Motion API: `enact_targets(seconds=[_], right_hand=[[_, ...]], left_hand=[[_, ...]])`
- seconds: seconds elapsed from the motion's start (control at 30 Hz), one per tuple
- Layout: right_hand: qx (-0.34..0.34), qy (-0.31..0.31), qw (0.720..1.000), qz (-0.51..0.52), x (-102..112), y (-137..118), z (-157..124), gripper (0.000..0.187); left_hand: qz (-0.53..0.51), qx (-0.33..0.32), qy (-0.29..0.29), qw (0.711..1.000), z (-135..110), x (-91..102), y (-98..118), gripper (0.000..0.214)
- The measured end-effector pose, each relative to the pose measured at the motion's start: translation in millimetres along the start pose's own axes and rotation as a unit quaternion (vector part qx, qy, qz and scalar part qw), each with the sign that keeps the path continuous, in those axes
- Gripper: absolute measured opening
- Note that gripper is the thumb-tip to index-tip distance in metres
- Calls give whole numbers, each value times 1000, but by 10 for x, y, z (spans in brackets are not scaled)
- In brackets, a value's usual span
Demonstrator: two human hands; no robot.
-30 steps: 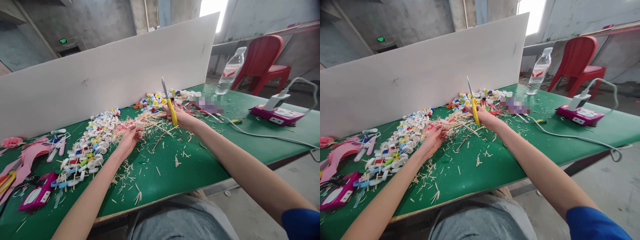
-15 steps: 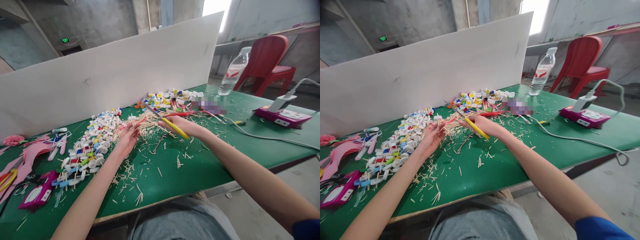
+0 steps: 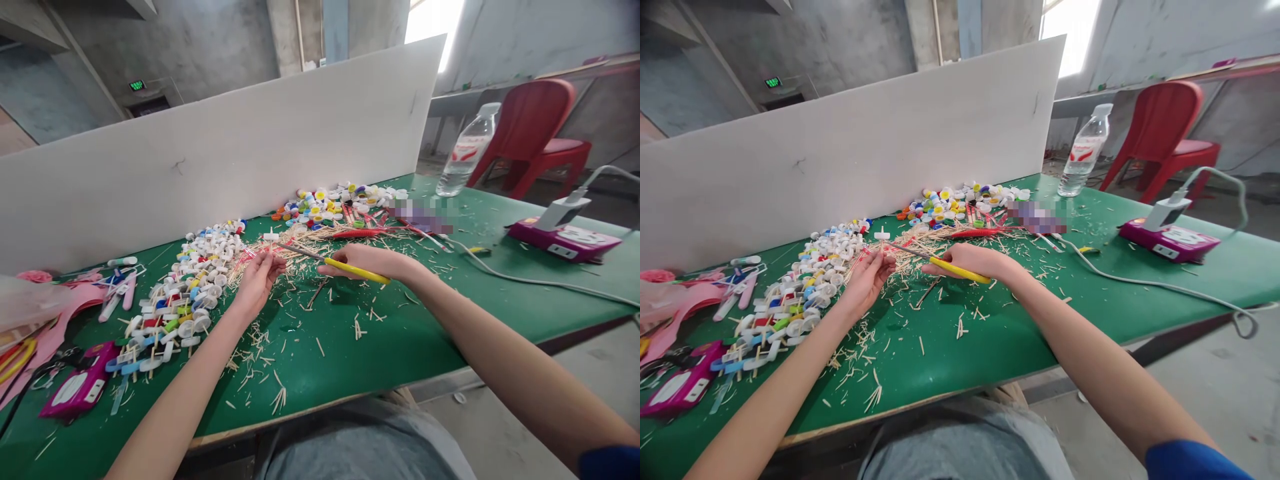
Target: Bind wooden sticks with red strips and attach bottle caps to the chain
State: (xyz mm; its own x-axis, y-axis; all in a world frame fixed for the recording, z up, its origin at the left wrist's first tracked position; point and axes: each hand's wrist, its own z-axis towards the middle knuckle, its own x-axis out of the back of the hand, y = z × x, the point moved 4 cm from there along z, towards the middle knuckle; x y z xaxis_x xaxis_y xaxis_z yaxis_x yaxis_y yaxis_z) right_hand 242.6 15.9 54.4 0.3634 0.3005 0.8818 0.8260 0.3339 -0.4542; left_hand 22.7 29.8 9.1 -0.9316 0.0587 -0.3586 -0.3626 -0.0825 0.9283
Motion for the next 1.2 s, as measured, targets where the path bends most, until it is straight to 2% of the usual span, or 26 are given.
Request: enact_targets(seconds=[0.2,0.4,0.63,1.2], right_hand=[[29,-16,999,-2,-44,-20,24,65],[31,-28,999,8,-81,-14,50,66],[30,-35,999,6,-76,-47,30,66],[25,-32,999,-13,-62,-88,9,66]], left_hand=[[75,-5,-51,996,-49,-71,-26,23],[159,-20,-107,981,-91,-154,-44,28],[192,-27,-98,976,-76,-133,-52,29],[186,-14,-86,979,-122,-172,-20,30]])
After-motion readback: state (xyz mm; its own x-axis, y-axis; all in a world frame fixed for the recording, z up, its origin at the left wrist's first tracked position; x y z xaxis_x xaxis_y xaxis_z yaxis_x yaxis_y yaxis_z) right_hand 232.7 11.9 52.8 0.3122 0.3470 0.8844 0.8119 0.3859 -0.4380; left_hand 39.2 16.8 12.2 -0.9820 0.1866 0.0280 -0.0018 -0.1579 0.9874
